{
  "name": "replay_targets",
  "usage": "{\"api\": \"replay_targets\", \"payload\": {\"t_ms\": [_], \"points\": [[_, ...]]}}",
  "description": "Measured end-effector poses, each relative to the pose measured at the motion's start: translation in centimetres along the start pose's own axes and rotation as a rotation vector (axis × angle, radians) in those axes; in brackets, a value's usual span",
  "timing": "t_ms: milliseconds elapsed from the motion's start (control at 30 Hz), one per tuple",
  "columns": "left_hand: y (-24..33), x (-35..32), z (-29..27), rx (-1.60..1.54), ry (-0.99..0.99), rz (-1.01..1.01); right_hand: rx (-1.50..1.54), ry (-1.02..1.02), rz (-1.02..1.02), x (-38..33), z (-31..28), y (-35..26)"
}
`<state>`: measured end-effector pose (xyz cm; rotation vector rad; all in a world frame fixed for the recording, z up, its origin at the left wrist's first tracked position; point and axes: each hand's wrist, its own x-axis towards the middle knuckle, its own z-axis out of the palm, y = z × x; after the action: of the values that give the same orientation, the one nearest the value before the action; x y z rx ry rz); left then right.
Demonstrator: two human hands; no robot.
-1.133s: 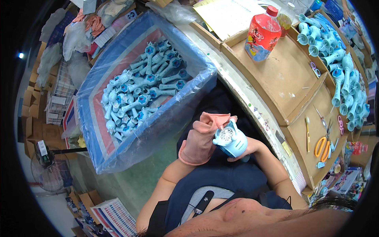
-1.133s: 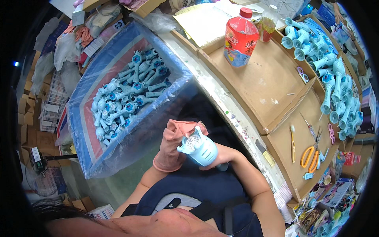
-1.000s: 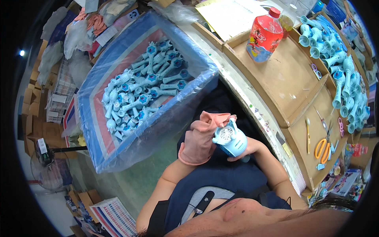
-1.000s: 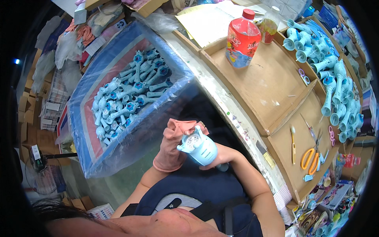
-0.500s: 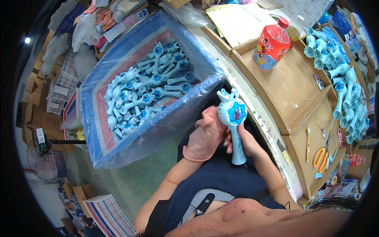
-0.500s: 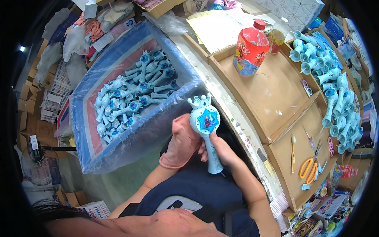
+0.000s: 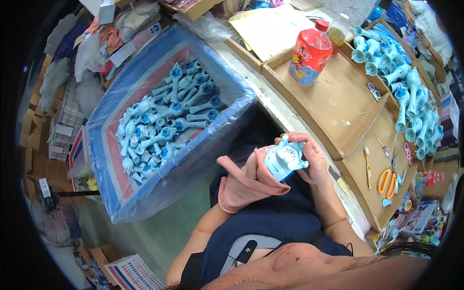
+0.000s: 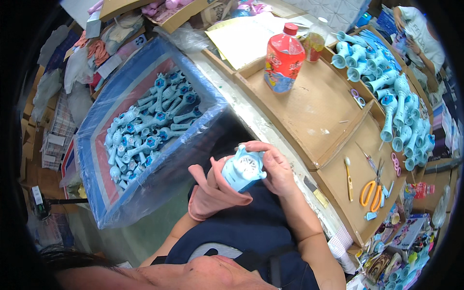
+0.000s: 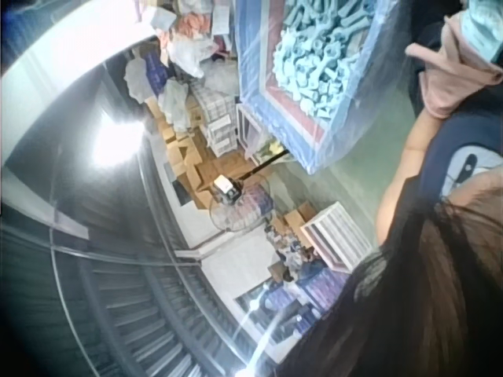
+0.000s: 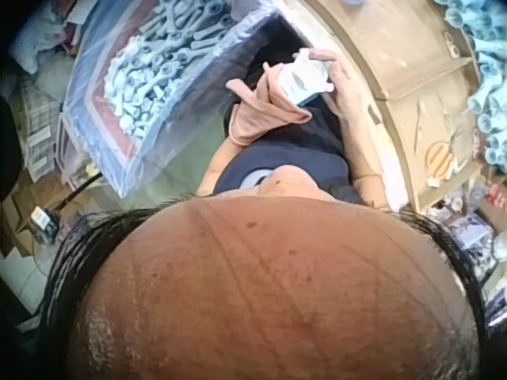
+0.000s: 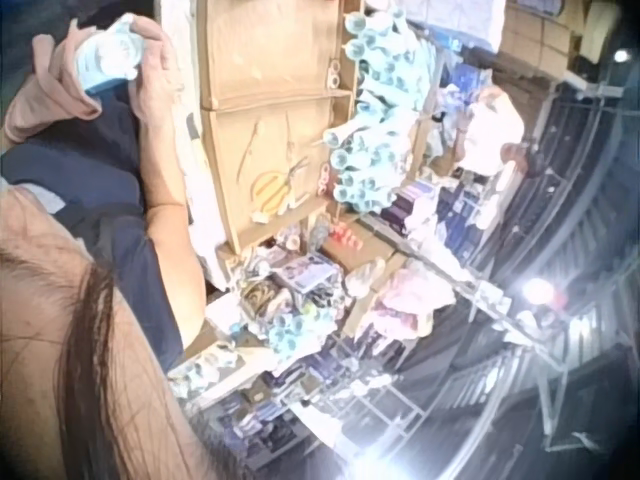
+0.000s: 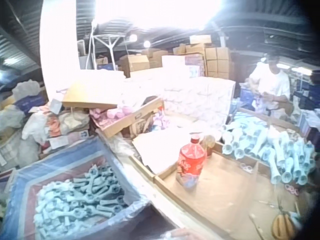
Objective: The person repeatedly picks up light blue plastic toy parts from a bin, wipes them with a pink cloth, and uses a small metal tool to scrape or adjust the surface. The person then places the parts back into the bin and repeats the process with new items.
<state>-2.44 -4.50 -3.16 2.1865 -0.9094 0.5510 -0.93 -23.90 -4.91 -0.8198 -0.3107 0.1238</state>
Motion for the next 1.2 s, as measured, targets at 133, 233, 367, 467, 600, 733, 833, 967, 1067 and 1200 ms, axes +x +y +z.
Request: {"api": "replay_targets", "payload": {"t_ms": [133, 233, 367, 467, 600, 733, 833, 967, 1067, 1200], "points": [[0.8, 0.5, -0.5, -0.012, 0.0, -0.006, 0.106, 0.022, 0.015, -0.4, 1.2, 0.6], [1.1, 0.9, -1.0, -0.142, 0.035, -0.006, 0.134, 0.049, 0.028, -0.6, 1.6, 0.4], [1.1, 0.5, -1.1, -0.352, -0.095, -0.162, 0.114, 0.097, 0.028, -0.7, 1.7, 0.2], [1.0, -0.5, -0.8, -0.285, -0.091, -0.128, 0.113, 0.114, 0.023, -0.7, 1.6, 0.3], [0.7, -1.2, -0.2, 0.152, -0.079, -0.027, 0.078, 0.121, 0.015, -0.8, 1.1, 1.0], [-0.5, 0.1, -0.1, -0.623, 0.086, -0.397, -0.047, 0.204, 0.087, -1.6, 0.8, 2.9], [-1.2, 1.4, -0.4, -1.377, 0.4, -0.698, -0.331, 0.147, 0.276, -3.1, 1.3, 4.6], [-1.6, 1.8, -0.5, -0.117, 0.359, -0.373, -0.932, -0.071, 0.495, -5.0, 1.3, 5.6], [-2.2, 1.1, -0.9, -1.059, 0.253, -0.657, 0.065, -0.141, 0.719, -5.1, -0.3, 5.5], [-2.9, 0.4, -0.9, -1.412, 0.25, -0.787, 0.813, -0.285, 0.695, -5.4, -2.1, 6.2]]}}
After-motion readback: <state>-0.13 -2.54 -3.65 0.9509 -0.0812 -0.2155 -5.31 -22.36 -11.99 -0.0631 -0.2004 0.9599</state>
